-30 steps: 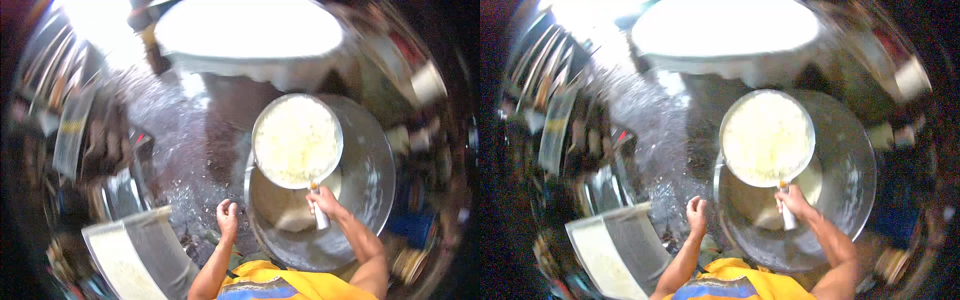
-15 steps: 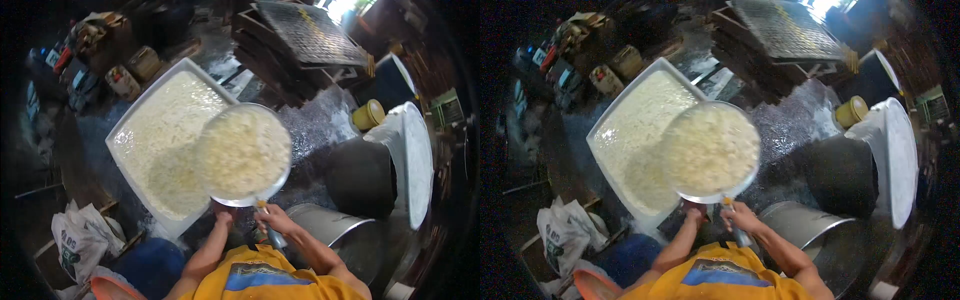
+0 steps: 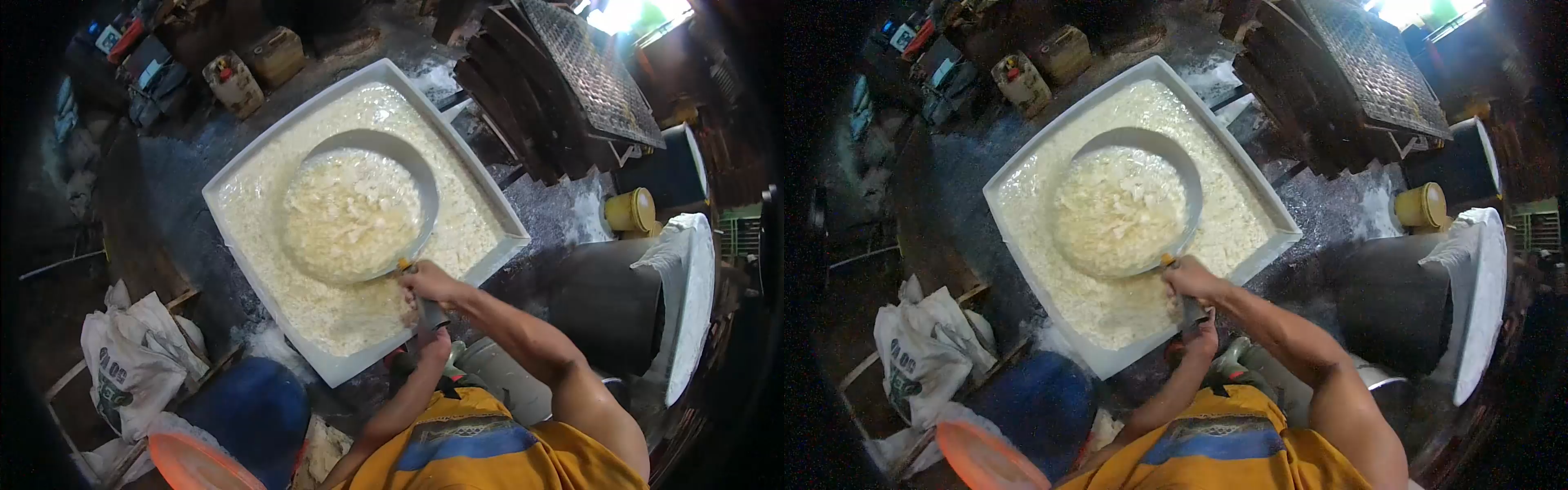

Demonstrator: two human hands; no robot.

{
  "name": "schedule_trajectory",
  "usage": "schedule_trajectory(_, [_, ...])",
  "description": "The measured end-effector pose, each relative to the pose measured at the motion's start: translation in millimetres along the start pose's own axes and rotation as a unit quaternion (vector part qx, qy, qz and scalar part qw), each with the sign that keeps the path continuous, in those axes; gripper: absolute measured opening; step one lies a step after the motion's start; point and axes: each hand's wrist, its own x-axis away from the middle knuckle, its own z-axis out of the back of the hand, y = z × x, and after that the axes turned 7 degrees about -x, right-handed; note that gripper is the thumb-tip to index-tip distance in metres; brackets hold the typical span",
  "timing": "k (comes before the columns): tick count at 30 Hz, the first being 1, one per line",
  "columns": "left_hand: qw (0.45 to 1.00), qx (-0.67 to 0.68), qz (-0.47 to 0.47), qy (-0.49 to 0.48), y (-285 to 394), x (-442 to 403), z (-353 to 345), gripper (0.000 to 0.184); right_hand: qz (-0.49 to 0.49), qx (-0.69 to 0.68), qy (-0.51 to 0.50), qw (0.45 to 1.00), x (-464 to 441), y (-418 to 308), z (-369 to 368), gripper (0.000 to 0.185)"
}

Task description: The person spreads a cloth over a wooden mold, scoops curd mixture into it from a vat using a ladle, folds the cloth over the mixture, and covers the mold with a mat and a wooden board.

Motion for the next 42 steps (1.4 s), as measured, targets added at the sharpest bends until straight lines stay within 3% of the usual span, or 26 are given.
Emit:
schedule_trajectory(4, [0.996, -0.040, -0.034, 0.077, 11, 3, -24, 0.031, 0.162, 0.108, 0.151, 0.969, 1, -16, 39, 0.020])
schedule_trajectory(5, [0.994, -0.050, -0.020, 0.100, 17, 10, -40, 0.029, 0.181, 0.151, 0.253, 0.938, 10, -28, 46, 0.024])
schedule_trajectory(6, [0.994, -0.072, -0.050, 0.059, 13, 9, -37, 0.033, 0.287, 0.240, 0.361, 0.854, -12, -2, 81, 0.027])
schedule_trajectory(8, [0.995, -0.069, -0.032, 0.064, 20, 16, -57, 0.033, 0.418, 0.212, 0.456, 0.757, 41, -35, 101, 0.025])
schedule_trajectory(10, [0.997, -0.075, -0.027, 0.018, 49, 15, -66, 0.035, 0.417, 0.189, 0.534, 0.711, 80, -52, 116, 0.019])
schedule_trajectory(11, [0.996, -0.069, -0.024, 0.043, 65, 3, -63, 0.035, 0.395, 0.166, 0.573, 0.699, 112, -64, 113, 0.017])
schedule_trajectory(12, [0.995, -0.056, 0.008, 0.079, 74, -1, -71, 0.032, 0.407, 0.071, 0.558, 0.720, 146, -63, 121, 0.016])
schedule_trajectory(13, [0.995, -0.101, 0.018, 0.013, 73, -11, -61, 0.034, 0.421, -0.031, 0.543, 0.726, 183, -43, 143, 0.016])
schedule_trajectory(14, [0.993, -0.105, 0.005, 0.049, 57, -8, -71, 0.040, 0.441, -0.083, 0.538, 0.713, 218, -13, 176, 0.022])
schedule_trajectory(15, [0.993, -0.118, -0.011, -0.001, 46, -20, -73, 0.046, 0.461, -0.138, 0.523, 0.703, 248, 14, 204, 0.021])
schedule_trajectory(16, [0.985, -0.152, -0.037, 0.068, 47, -46, -78, 0.072, 0.475, -0.190, 0.525, 0.680, 277, 38, 216, 0.021])
schedule_trajectory(18, [0.962, -0.235, -0.082, 0.113, 37, -44, -134, 0.103, 0.488, -0.292, 0.520, 0.638, 313, 85, 221, 0.017])
schedule_trajectory(19, [0.945, -0.305, -0.090, 0.074, 35, -34, -151, 0.119, 0.460, -0.364, 0.515, 0.625, 325, 115, 219, 0.017])
schedule_trajectory(21, [0.920, -0.392, 0.011, 0.007, 25, -43, -148, 0.103, 0.415, -0.505, 0.487, 0.580, 356, 189, 215, 0.017])
schedule_trajectory(23, [0.809, -0.574, 0.056, -0.113, -35, -43, -142, 0.091, 0.430, -0.620, 0.410, 0.512, 371, 265, 217, 0.017])
schedule_trajectory(25, [0.684, -0.698, 0.081, -0.196, -100, -22, -144, 0.078, 0.401, -0.678, 0.438, 0.433, 342, 335, 228, 0.019])
schedule_trajectory(27, [0.571, -0.782, 0.085, -0.237, -162, 14, -151, 0.065, 0.407, -0.790, 0.341, 0.306, 285, 395, 244, 0.010])
schedule_trajectory(29, [0.450, -0.829, 0.104, -0.314, -214, 24, -156, 0.056, 0.387, -0.860, 0.325, 0.076, 239, 425, 242, 0.010])
schedule_trajectory(31, [0.339, -0.864, 0.100, -0.359, -261, 54, -156, 0.054, 0.337, -0.893, 0.281, -0.100, 206, 470, 237, 0.009])
schedule_trajectory(34, [0.303, -0.869, 0.118, -0.373, -282, 75, -155, 0.054, 0.233, -0.898, 0.191, -0.322, 156, 528, 223, 0.014])
schedule_trajectory(36, [0.296, -0.885, 0.097, -0.347, -288, 82, -159, 0.055, 0.201, -0.860, 0.203, -0.423, 132, 554, 221, 0.028])
schedule_trajectory(37, [0.293, -0.900, 0.060, -0.318, -282, 81, -166, 0.056, 0.210, -0.829, 0.251, -0.453, 125, 571, 222, 0.042])
schedule_trajectory(38, [0.289, -0.912, 0.022, -0.290, -278, 83, -172, 0.056, 0.175, -0.840, 0.293, -0.421, 115, 587, 221, 0.036])
schedule_trajectory(41, [0.230, -0.915, -0.074, -0.323, -284, 124, -183, 0.047, 0.068, -0.858, 0.405, -0.310, 86, 638, 215, 0.022])
schedule_trajectory(42, [0.070, -0.897, -0.140, -0.414, -272, 116, -198, 0.046, 0.105, -0.854, 0.413, -0.299, 86, 648, 216, 0.021])
